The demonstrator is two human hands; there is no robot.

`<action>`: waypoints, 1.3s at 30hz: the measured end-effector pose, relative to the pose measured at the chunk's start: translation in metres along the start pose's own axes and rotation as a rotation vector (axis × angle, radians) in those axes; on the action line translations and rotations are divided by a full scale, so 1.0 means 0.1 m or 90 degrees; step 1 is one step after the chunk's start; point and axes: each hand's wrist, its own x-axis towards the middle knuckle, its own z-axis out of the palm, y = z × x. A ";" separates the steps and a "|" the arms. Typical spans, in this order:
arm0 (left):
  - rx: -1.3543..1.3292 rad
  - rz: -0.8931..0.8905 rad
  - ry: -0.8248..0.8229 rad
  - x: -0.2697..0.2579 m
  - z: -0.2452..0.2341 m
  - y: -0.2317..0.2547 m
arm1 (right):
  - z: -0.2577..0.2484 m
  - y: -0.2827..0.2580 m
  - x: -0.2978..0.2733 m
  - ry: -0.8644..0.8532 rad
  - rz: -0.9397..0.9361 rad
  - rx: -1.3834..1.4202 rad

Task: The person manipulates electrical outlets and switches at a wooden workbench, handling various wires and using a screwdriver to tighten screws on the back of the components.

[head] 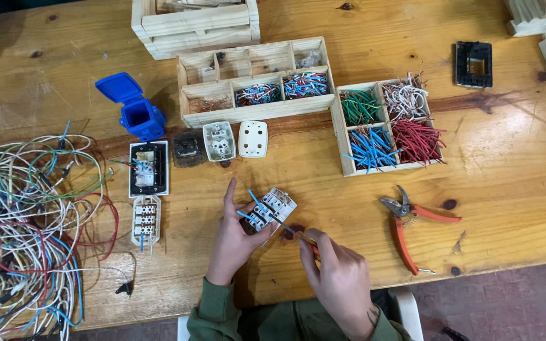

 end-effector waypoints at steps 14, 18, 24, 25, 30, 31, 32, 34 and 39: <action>0.013 0.071 0.015 0.01 0.02 -0.18 | 0.02 0.00 -0.03 0.011 0.038 0.028; 0.021 0.042 0.008 -0.01 -0.01 -0.04 | 0.04 -0.02 0.01 0.038 0.040 0.047; -0.036 0.013 -0.009 0.03 0.00 -0.05 | 0.04 -0.02 0.03 0.059 0.029 0.004; -0.016 0.018 -0.003 0.04 0.01 -0.06 | 0.04 -0.01 0.04 0.048 0.023 -0.004; -0.008 0.001 0.015 -0.01 0.01 -0.05 | 0.02 -0.03 0.02 0.029 -0.016 0.015; -0.024 0.005 0.006 -0.04 0.02 -0.06 | 0.01 -0.03 0.01 0.018 -0.004 0.005; -0.038 0.016 0.002 -0.03 0.01 -0.06 | 0.02 -0.02 0.02 0.015 0.006 -0.003; -0.077 0.048 0.004 0.04 0.05 -0.22 | 0.04 -0.01 0.00 0.021 0.006 -0.016; -0.037 0.106 0.000 0.02 0.01 -0.15 | 0.13 0.02 -0.06 0.038 0.030 -0.037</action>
